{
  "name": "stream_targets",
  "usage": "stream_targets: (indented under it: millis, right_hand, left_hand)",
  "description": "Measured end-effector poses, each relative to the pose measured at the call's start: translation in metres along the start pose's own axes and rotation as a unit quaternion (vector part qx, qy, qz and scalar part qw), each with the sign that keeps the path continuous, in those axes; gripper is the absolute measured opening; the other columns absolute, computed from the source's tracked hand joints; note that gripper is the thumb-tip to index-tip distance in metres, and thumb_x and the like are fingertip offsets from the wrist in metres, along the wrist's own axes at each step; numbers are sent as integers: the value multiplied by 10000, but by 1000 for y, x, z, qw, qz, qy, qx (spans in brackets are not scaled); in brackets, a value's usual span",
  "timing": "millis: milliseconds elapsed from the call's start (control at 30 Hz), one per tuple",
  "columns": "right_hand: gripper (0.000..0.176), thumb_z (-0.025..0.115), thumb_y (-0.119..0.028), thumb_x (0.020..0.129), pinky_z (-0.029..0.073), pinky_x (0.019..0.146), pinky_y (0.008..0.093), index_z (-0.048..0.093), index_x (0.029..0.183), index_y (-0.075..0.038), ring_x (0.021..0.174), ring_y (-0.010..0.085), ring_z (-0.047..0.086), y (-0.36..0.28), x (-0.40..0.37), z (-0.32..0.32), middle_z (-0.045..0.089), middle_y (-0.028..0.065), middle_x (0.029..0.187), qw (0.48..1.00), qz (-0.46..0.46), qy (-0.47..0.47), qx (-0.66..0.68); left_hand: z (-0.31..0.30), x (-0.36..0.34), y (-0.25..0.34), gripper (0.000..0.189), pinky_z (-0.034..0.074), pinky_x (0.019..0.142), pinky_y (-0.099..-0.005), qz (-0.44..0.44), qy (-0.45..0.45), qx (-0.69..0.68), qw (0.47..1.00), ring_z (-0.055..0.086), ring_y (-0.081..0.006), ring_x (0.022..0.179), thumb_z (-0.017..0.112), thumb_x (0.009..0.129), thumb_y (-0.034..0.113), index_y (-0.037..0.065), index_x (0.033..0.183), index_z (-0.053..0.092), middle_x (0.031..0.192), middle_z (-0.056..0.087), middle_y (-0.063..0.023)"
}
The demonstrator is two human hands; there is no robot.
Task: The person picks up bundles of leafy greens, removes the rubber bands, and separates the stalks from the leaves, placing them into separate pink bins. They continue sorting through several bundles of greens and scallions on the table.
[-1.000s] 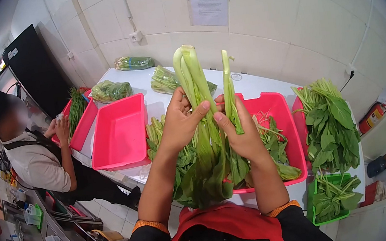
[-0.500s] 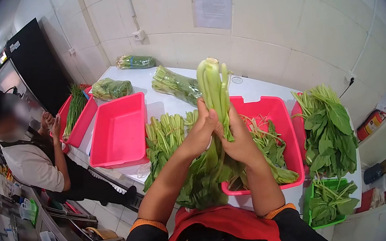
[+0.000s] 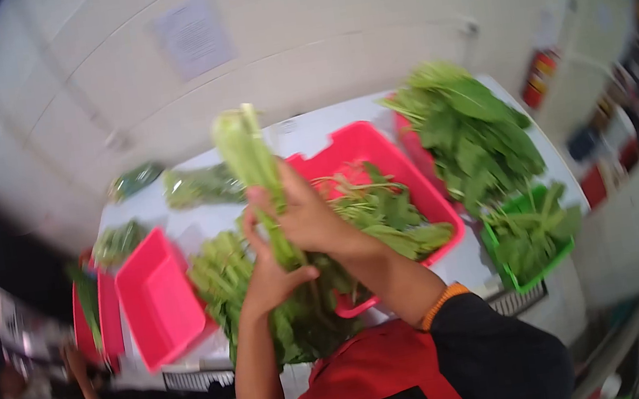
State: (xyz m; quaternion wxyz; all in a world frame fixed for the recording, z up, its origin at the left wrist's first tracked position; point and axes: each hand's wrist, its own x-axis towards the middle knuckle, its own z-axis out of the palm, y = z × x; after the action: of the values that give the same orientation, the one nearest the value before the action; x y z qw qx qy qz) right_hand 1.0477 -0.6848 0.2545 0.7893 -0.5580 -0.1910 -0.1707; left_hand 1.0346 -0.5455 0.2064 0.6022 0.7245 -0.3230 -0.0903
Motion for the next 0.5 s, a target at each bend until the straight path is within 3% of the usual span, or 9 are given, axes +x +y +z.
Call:
stream_targets:
  millis: [67,133,233,300,333,400,433,500]
  right_hand:
    - [385,566,-196,1043,552,726,311,424,1375,-64,842,132,622,-36,1,-10,575,53,1004,997,14,47,58]
    - [347,562,-224,1049,580,656,323,477,1339,-53,724,140,640,-63,7,-25,596,45,882,993,-9,84,81]
    - [291,563,-267,1046,588,588,347,536,1240,-51,660,164,641,-122,11,-58,600,58,830,984,-1,171,52]
    - [291,581,-303,1033,582,522,344,576,1169,-45,667,157,649,-155,28,-90,630,79,850,982,-64,174,22]
    - [320,585,-296,1024,571,549,360,534,1196,-31,664,191,661,-178,39,-110,650,115,854,983,-57,170,-45]
    - [379,553,-282,1037,570,570,357,486,1276,5,701,207,658,-229,69,-151,667,141,908,962,-31,191,-193]
    - [407,519,-273,1057,580,565,337,481,1330,26,742,189,644,-254,89,-170,663,131,957,939,-13,211,-271]
    - [334,488,-257,1070,538,563,357,514,1238,31,678,197,612,-291,119,-193,640,113,890,847,22,260,-463]
  left_hand:
    - [3,-5,-11,1243,363,1136,-377,-8,-27,-33,999,449,-255,1363,921,690,372,-4,1567,125,1511,380,-146]
    - [-4,-13,-19,1122,412,1094,-372,-94,-106,-117,983,497,-225,1303,901,719,180,24,1570,187,1425,491,-127]
    - [-8,-28,-9,938,418,1077,-369,-204,-249,-73,944,518,-188,1267,889,724,151,-1,1500,384,1277,599,-86]
    - [-12,-42,-4,905,389,1102,-364,-217,-303,9,928,517,-197,1291,871,746,147,-7,1499,394,1280,630,-111]
    - [-13,-49,-5,889,374,1114,-361,-222,-329,51,916,517,-201,1303,862,757,145,-10,1499,399,1282,646,-123]
    - [-20,-78,-30,842,345,1132,-355,-217,-295,-20,930,514,-205,1326,828,795,141,-12,1503,398,1331,635,-165]
    - [-26,-92,-42,819,330,1141,-352,-213,-275,-57,936,513,-207,1338,811,814,138,-13,1505,398,1356,629,-187]
    - [-41,-117,-56,770,305,1156,-350,-212,-202,-135,947,501,-202,1360,773,856,148,-14,1507,396,1396,596,-215]
